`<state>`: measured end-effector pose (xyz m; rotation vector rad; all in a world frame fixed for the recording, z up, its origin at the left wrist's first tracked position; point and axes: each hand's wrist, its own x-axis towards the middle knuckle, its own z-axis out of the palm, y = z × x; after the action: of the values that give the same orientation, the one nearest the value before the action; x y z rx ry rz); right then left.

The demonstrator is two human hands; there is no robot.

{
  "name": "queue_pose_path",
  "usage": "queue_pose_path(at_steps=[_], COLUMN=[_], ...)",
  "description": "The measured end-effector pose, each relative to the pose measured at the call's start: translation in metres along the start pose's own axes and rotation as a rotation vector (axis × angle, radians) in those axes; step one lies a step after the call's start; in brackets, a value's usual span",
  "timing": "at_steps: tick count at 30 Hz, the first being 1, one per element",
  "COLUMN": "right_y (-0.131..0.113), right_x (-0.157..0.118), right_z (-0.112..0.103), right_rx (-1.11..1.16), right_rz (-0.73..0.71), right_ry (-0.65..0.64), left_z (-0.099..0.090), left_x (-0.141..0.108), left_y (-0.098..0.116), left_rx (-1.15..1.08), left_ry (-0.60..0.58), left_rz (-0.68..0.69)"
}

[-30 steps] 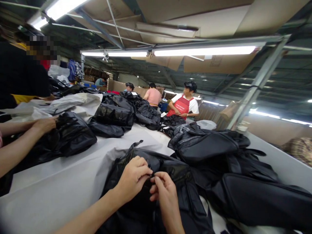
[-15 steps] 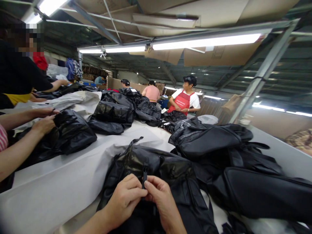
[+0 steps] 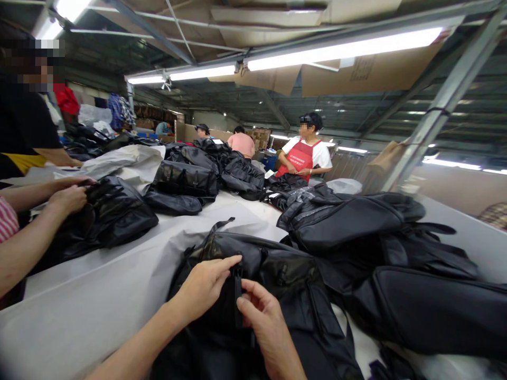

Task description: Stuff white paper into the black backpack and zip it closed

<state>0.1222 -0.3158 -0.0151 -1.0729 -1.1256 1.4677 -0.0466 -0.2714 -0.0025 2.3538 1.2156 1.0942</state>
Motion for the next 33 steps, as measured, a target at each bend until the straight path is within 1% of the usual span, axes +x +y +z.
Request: queue_pose_path(at_steps=[2, 5, 9, 13, 18, 21, 25, 33], right_y=[-0.001, -0.002, -0.001, 0.0, 0.008, 0.011, 0.008, 0.002], right_x=[-0.001, 0.0, 0.002, 0.003, 0.005, 0.005, 0.004, 0.003], right_z=[0.001, 0.002, 0.003, 0.004, 0.003, 0.0, -0.001, 0.008], right_rx=[-0.003, -0.032, -0.042, -0.02, 0.0, 0.037, 0.064, 0.08], right_rz=[-0.001, -0.018, -0.025, -0.033, -0.063, -0.04, -0.009, -0.017], right_ry=[0.01, 0.053, 0.105, 0.119, 0.113, 0.1, 0.128, 0.173], left_z=[0.003, 0.008, 0.016, 0.022, 0.024, 0.023, 0.023, 0.031], left_x=[0.0, 0.002, 0.007, 0.014, 0.016, 0.016, 0.02, 0.025], left_y=[0.001, 0.002, 0.002, -0.001, -0.001, -0.001, -0.002, -0.004], left_rx=[-0.149, -0.394, -0.55, -0.655, -0.751, -0.78, -0.848, -0.9], left_ry=[0.008, 0.077, 0.134, 0.155, 0.174, 0.168, 0.126, 0.173], left_rz=[-0.06, -0.166, -0.284, -0.347, -0.355, -0.362, -0.4, -0.474])
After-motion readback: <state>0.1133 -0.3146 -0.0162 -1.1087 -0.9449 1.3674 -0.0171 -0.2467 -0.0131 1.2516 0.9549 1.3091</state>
